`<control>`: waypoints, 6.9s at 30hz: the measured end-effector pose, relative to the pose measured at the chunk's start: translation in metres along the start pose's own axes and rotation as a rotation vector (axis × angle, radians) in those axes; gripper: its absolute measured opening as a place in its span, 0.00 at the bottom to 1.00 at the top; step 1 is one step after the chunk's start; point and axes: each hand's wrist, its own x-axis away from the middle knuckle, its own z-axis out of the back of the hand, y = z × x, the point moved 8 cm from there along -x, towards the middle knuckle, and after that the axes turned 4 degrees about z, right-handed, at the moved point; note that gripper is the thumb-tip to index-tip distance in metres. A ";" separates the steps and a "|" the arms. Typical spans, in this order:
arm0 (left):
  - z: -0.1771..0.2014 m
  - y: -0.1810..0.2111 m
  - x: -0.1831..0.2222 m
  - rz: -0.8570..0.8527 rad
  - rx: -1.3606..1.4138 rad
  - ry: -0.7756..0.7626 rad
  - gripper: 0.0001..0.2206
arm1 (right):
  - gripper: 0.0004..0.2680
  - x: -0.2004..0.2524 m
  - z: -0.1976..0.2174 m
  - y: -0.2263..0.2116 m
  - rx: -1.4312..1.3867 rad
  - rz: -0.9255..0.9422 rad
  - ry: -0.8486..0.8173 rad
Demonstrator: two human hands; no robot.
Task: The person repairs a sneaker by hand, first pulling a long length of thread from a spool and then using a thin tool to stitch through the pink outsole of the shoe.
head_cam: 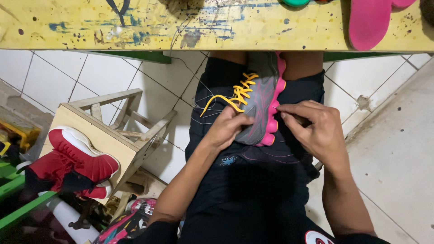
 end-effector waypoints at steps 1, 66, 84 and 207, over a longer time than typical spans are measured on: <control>-0.001 0.000 -0.003 0.000 0.002 0.000 0.19 | 0.05 -0.001 0.001 0.000 0.001 0.000 -0.002; 0.003 0.028 0.004 -0.152 -0.803 -0.207 0.19 | 0.13 0.034 0.006 0.056 0.465 -0.092 0.150; -0.003 0.038 0.016 -0.441 -1.340 0.192 0.09 | 0.06 0.053 -0.002 0.076 -0.838 -0.236 0.119; -0.001 0.052 0.047 -0.510 -1.096 0.272 0.04 | 0.10 0.036 -0.026 0.030 0.193 0.064 0.252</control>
